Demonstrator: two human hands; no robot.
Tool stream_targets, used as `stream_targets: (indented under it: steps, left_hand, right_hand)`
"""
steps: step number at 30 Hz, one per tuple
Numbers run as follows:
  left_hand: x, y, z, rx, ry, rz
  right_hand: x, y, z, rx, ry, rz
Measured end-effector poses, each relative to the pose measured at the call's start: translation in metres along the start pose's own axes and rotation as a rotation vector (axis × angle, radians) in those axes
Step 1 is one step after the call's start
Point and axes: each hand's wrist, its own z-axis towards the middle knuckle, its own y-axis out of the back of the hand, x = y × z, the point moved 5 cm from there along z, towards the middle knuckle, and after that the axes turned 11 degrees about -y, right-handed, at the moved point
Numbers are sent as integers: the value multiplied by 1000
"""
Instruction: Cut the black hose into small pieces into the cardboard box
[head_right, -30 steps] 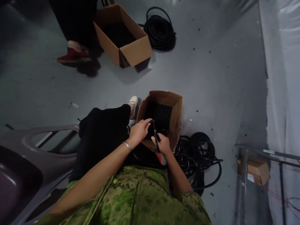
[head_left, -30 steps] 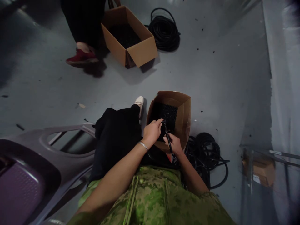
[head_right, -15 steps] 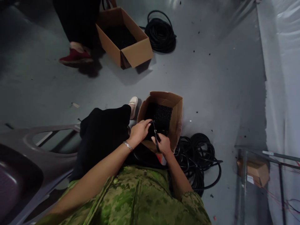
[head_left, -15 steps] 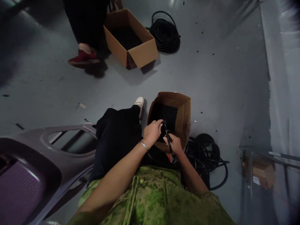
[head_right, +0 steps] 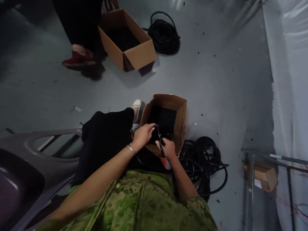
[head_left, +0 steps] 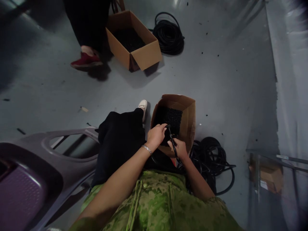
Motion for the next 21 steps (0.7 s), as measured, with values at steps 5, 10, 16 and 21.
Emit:
stream_targets:
  steps: [5, 10, 16, 21]
  left_hand:
    - [3, -6, 3, 24, -16, -13]
    - [6, -9, 6, 36, -4, -34]
    - [7, -12, 6, 40, 10, -49]
    - [4, -9, 4, 39, 29, -62]
  right_hand:
    - [-7, 0, -2, -21, -29, -44]
    - [-12, -1, -2, -80, 2, -145]
    - [-14, -7, -2, -124, 59, -154]
    - [-16, -10, -2, -132, 60, -160]
